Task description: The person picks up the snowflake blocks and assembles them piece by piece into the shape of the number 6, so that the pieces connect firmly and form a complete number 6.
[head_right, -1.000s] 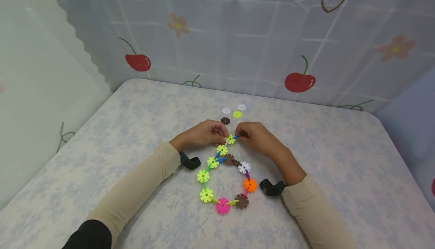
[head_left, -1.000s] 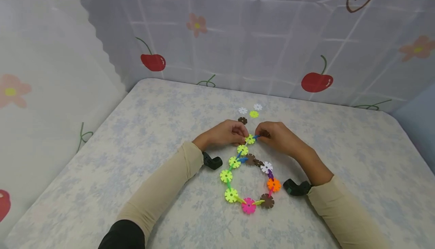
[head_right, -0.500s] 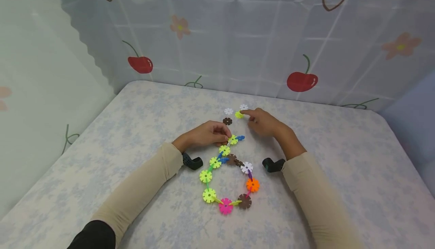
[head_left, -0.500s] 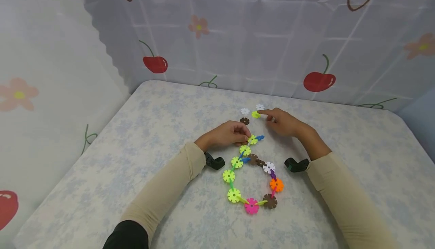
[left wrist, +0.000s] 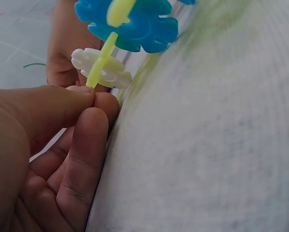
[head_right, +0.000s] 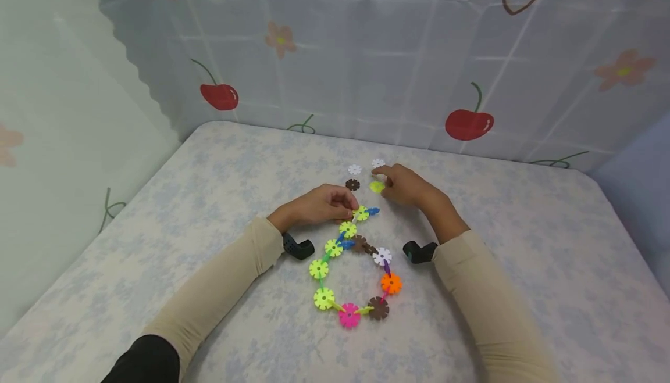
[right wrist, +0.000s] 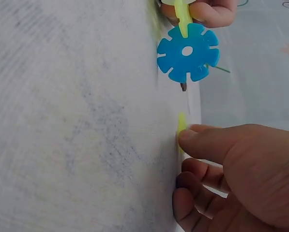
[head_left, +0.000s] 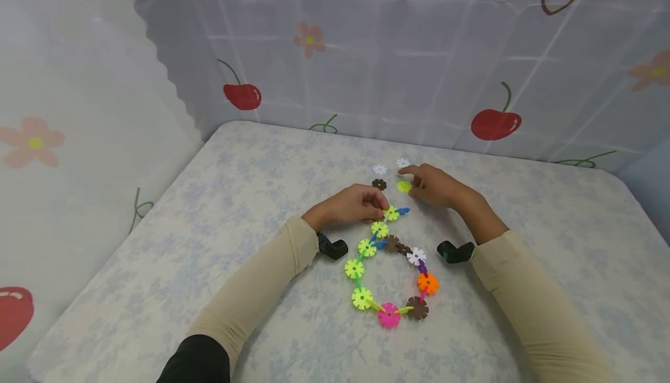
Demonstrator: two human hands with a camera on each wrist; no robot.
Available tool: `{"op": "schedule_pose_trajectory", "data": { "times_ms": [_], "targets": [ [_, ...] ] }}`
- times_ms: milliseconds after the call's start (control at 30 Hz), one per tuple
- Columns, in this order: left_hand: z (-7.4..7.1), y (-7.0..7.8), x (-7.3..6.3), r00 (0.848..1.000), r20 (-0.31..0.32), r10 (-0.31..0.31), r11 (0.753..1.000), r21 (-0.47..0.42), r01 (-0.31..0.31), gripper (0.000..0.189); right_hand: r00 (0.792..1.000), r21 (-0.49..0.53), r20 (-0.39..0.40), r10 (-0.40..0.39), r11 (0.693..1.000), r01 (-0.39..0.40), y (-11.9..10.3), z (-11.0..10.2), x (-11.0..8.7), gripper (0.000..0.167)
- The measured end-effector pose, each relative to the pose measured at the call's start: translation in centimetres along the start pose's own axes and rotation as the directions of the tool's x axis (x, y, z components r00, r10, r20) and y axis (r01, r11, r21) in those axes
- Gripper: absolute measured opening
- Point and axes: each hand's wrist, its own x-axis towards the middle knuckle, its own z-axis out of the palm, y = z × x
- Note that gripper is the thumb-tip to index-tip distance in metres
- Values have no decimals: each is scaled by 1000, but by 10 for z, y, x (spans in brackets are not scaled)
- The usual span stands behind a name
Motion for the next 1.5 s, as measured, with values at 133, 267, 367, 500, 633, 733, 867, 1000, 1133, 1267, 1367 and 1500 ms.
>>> {"op": "schedule_pose_trajectory", "data": {
  "times_ms": [133, 267, 367, 500, 633, 733, 867, 1000, 1133, 1267, 1367, 1500],
  "targets": [
    [1, 0, 1, 1000, -3, 1, 1000, -2, -1, 13, 1000, 6, 11, 12, 1000, -12, 0, 2, -2, 25],
    [3, 0, 2, 1000, 2, -4, 1000, 2, 4, 13, 996, 57, 11, 93, 994, -93, 1, 2, -11, 7],
    [3, 1, 2, 1000, -4, -7, 1000, 14, 7, 13, 984, 185, 38, 173, 967, -177, 2, 2, -22, 7],
    [3, 1, 2, 1000, -9, -1, 1000, 16, 1, 12, 963, 386, 91, 253, 882, -269, 5, 4, -37, 12],
    [3, 1, 2, 1000, -4, 5, 1000, 12, -5, 12, 956, 515, 106, 275, 807, -289, 9, 9, -46, 17],
    [3, 1, 2, 1000, -6, 4, 1000, 18, -3, 12, 957, 585, 111, 268, 761, -281, 11, 11, -48, 18],
    [3, 3, 1, 1000, -13, 1, 1000, 29, 0, 12, 955, 625, 126, 267, 727, -286, 12, 11, -47, 20],
    [1, 3, 1, 1000, -15, 4, 1000, 22, -4, 12, 955, 643, 125, 268, 711, -284, 11, 12, -44, 21],
    [0, 2, 3, 1000, -7, 8, 1000, -2, -8, 12, 953, 670, 117, 279, 686, -283, 10, 13, -42, 20],
    [0, 2, 2, 1000, -9, 1, 1000, -10, -1, 12, 949, 687, 119, 293, 665, -292, 8, 14, -41, 22],
    [0, 2, 1, 1000, -17, -4, 1000, -5, 4, 11, 946, 692, 124, 299, 657, -299, 7, 15, -41, 22],
    [2, 0, -1, 1000, -19, -4, 1000, -15, 4, 11, 945, 693, 133, 298, 654, -303, 7, 17, -42, 21]
  ]
}}
